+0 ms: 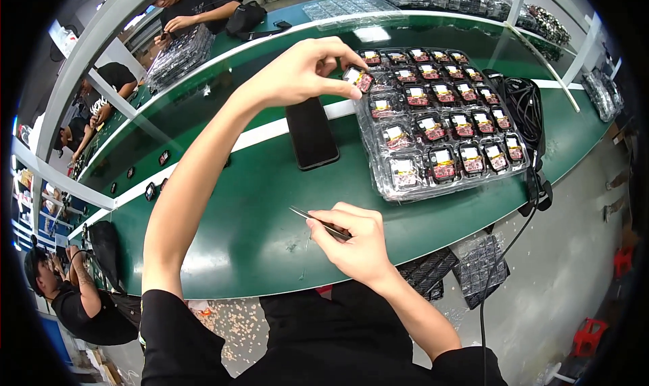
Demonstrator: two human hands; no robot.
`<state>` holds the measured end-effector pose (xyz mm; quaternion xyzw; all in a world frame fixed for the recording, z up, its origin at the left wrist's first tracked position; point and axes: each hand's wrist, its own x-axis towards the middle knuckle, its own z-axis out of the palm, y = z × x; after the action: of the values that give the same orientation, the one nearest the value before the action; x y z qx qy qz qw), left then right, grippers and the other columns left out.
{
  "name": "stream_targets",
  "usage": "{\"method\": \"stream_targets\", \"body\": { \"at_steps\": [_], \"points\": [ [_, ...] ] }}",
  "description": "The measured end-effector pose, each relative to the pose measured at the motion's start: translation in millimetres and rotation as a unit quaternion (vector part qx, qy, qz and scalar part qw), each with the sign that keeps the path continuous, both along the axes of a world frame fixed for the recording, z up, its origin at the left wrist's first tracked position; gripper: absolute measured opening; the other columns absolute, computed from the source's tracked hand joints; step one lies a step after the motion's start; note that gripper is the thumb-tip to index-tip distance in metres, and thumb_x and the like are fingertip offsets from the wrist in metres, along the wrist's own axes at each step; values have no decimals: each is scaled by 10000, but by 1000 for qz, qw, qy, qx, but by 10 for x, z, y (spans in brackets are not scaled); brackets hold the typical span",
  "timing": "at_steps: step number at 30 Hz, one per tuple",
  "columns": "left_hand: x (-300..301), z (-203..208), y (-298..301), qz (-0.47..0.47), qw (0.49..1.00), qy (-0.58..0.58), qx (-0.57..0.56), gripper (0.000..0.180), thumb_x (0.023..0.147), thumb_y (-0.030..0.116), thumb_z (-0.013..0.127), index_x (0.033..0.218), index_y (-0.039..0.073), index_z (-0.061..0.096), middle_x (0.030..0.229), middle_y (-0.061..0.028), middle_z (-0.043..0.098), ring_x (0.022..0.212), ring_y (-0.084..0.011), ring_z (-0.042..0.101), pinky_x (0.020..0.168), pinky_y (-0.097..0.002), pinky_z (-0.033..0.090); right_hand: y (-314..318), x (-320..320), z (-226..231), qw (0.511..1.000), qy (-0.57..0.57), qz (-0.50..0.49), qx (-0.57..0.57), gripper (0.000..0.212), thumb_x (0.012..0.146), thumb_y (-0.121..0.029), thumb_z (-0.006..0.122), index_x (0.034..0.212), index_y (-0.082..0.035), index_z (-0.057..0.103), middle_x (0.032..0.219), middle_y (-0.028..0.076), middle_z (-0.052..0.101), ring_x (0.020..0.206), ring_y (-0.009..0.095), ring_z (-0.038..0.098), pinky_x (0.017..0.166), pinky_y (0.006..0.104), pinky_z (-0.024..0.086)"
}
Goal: Manipulating and assembling internal components of smartwatches using a fine probe or tweezers on a production line.
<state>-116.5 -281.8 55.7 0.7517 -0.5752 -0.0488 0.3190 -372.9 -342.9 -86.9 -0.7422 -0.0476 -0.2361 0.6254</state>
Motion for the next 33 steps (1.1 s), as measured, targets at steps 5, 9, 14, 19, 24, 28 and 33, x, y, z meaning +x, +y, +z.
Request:
{"method": "stream_targets", "body": {
  "at_steps": [5,9,14,19,24,28,33],
  "points": [
    [268,39,-360,-34,993,-86,70,572,898,375,910,1398,132,773,1111,-30,690,908,-164,549,785,-336,470,19,-28,1,1000,14,3,0,160,944,-26,814,1087,41,841,746,72,715,586,89,594,532,275,426],
    [296,-33,-282,-37,992,-114,36,640,903,275,895,1508,176,708,1183,-39,729,945,-163,616,761,-348,522,63,-8,0,1000,18,11,2,163,947,-22,809,1090,52,832,749,84,709,584,98,602,531,283,441],
    [185,41,433,59,990,-123,35,472,954,318,854,1370,119,752,1101,-50,718,908,-178,630,788,-335,521,5,-34,70,999,37,-5,-10,134,936,-3,823,1058,53,837,719,60,685,589,71,597,528,261,432],
    [127,-203,1724,222,916,-133,306,555,928,495,855,1271,67,768,1188,-105,751,1074,-284,717,926,-436,580,-6,-24,67,998,14,-2,-54,131,921,8,832,1042,57,837,696,49,659,563,67,562,511,262,403],
    [-72,-684,2443,266,911,-21,313,519,919,373,887,1307,54,757,1205,-141,730,1131,-324,713,1014,-452,573,57,15,75,997,27,15,-76,126,916,12,835,1035,54,839,694,44,658,565,59,557,508,256,391],
    [-350,-903,2361,139,977,-37,157,574,917,146,836,1458,45,673,1313,-162,691,1239,-350,668,1091,-437,539,60,11,67,994,45,1,-101,122,913,14,839,1030,49,840,693,32,649,564,54,542,511,251,372],
    [-1034,-1017,1976,88,993,31,77,654,897,179,847,1503,57,631,1362,-148,695,1237,-334,669,1095,-440,537,77,32,43,993,72,-23,-86,155,917,20,848,1073,25,852,683,-16,576,586,28,445,532,245,312]
  ]
}}
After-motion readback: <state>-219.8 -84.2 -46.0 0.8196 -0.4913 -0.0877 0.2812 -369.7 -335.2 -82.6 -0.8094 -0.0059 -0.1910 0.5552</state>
